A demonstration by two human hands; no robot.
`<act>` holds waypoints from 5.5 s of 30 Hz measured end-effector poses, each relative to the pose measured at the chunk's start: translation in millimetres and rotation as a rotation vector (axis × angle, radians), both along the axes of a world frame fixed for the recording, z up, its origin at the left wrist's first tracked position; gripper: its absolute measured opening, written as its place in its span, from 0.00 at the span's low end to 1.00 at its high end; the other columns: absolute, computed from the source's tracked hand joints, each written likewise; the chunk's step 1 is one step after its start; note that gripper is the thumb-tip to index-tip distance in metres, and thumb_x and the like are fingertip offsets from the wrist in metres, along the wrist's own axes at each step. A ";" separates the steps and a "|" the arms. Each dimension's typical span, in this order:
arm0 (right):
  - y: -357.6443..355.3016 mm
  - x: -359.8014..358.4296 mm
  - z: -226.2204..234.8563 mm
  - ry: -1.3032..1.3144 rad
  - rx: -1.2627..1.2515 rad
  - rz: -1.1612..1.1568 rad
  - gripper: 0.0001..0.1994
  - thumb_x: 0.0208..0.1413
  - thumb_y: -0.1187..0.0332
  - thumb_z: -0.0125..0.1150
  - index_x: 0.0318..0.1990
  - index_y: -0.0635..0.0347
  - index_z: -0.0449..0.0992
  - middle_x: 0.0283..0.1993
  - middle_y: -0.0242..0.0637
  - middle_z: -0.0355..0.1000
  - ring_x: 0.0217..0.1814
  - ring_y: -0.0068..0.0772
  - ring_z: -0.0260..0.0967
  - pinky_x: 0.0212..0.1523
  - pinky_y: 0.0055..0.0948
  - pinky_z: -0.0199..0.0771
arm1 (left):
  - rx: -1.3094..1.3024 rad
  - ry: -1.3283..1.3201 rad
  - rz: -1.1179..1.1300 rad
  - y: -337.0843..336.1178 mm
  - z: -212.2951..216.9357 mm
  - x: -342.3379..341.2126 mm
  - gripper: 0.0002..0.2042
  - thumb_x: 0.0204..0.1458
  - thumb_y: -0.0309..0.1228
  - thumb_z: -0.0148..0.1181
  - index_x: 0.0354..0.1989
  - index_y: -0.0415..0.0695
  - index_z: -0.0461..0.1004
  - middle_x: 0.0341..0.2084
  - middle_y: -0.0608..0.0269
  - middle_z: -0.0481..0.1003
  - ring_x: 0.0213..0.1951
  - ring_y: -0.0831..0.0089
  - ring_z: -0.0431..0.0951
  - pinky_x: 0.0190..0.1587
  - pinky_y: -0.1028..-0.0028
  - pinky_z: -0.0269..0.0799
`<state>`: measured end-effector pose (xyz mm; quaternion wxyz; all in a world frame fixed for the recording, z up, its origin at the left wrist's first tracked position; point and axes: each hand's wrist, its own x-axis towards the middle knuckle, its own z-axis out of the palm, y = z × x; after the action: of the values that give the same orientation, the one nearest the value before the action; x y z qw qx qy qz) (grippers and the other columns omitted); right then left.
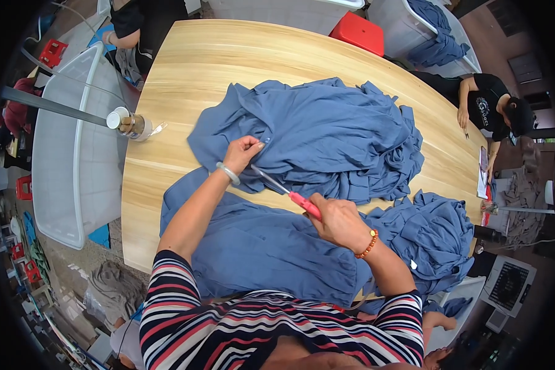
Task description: Trimming loose threads from blue garments using scissors and folding them on a workshop table.
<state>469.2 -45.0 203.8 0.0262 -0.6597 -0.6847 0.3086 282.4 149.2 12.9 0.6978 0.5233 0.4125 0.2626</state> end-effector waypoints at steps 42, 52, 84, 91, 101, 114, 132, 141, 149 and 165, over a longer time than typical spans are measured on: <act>-72.8 53.6 -116.4 0.783 0.151 -0.473 0.33 0.60 0.51 0.45 0.67 0.59 0.50 0.69 0.43 0.47 0.70 0.38 0.45 0.67 0.36 0.48 | 0.420 -0.061 -0.376 -125.5 305.1 0.6 0.35 0.49 0.35 0.61 0.63 0.35 0.54 0.63 0.48 0.53 0.64 0.60 0.55 0.68 0.62 0.40; -245.6 33.6 6.8 0.008 0.229 -0.048 0.27 0.56 0.56 0.51 0.60 0.61 0.60 0.58 0.47 0.63 0.60 0.46 0.60 0.58 0.38 0.62 | 0.655 -0.005 0.270 -192.8 276.6 -72.8 0.35 0.50 0.33 0.60 0.64 0.36 0.50 0.62 0.45 0.54 0.63 0.55 0.55 0.67 0.62 0.42; -90.9 49.5 27.0 0.083 0.043 -0.522 0.09 0.55 0.67 0.54 0.42 0.59 0.68 0.29 0.48 0.72 0.35 0.54 0.71 0.36 0.42 0.68 | 1.053 0.511 0.217 1.3 52.1 106.5 0.20 0.47 0.30 0.64 0.48 0.39 0.70 0.37 0.54 0.71 0.41 0.63 0.71 0.45 0.72 0.68; -88.7 79.7 15.5 0.101 0.048 -0.644 0.09 0.55 0.70 0.54 0.43 0.59 0.68 0.30 0.46 0.73 0.37 0.53 0.72 0.37 0.39 0.70 | -0.023 -0.113 -0.268 -5.3 85.0 99.3 0.23 0.46 0.22 0.64 0.52 0.39 0.65 0.34 0.67 0.72 0.35 0.79 0.73 0.40 0.79 0.69; -74.6 87.5 5.7 0.036 -0.028 -0.580 0.10 0.55 0.67 0.56 0.41 0.61 0.67 0.27 0.50 0.71 0.33 0.57 0.70 0.33 0.43 0.68 | 0.048 -0.003 -0.115 -44.2 56.9 142.6 0.19 0.48 0.27 0.66 0.45 0.35 0.66 0.26 0.67 0.73 0.31 0.83 0.72 0.34 0.83 0.67; -73.8 94.4 19.8 0.024 -0.082 -0.316 0.11 0.53 0.63 0.58 0.40 0.59 0.71 0.23 0.49 0.70 0.28 0.55 0.70 0.30 0.45 0.69 | -0.092 -0.160 -0.320 -89.9 35.1 132.6 0.07 0.49 0.25 0.63 0.24 0.43 0.71 0.18 0.78 0.67 0.21 0.89 0.62 0.23 0.84 0.56; -97.3 97.5 13.8 -0.062 -0.042 -0.478 0.12 0.53 0.62 0.59 0.36 0.60 0.68 0.21 0.50 0.69 0.27 0.57 0.69 0.29 0.46 0.68 | -0.581 -0.459 0.414 -103.1 28.5 154.3 0.06 0.51 0.26 0.62 0.34 0.39 0.72 0.30 0.64 0.77 0.26 0.72 0.78 0.28 0.77 0.76; -53.9 78.6 14.8 -0.035 -0.001 -0.246 0.11 0.52 0.62 0.58 0.34 0.61 0.69 0.21 0.50 0.70 0.27 0.55 0.70 0.29 0.46 0.68 | -0.410 -0.531 0.231 -104.7 12.1 140.6 0.05 0.53 0.23 0.59 0.37 0.37 0.74 0.33 0.59 0.77 0.34 0.66 0.79 0.42 0.70 0.76; -86.9 98.8 10.2 -0.026 -0.143 -0.342 0.15 0.54 0.60 0.57 0.45 0.58 0.69 0.27 0.50 0.72 0.32 0.55 0.71 0.34 0.47 0.69 | 0.053 -0.467 0.203 -68.5 70.6 109.7 0.06 0.52 0.26 0.62 0.36 0.38 0.77 0.30 0.66 0.78 0.33 0.81 0.74 0.38 0.80 0.69; -14.6 20.7 14.9 0.256 0.400 -0.167 0.20 0.54 0.64 0.47 0.52 0.62 0.71 0.57 0.48 0.66 0.60 0.47 0.62 0.62 0.39 0.58 | 0.912 -1.196 0.623 -167.5 409.2 -21.1 0.20 0.55 0.37 0.50 0.50 0.33 0.70 0.43 0.50 0.75 0.45 0.65 0.76 0.49 0.64 0.71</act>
<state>489.8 -59.5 218.8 0.2682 -0.6513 -0.6664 0.2446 261.3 -18.2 422.1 0.4133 0.3885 -0.0509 0.8219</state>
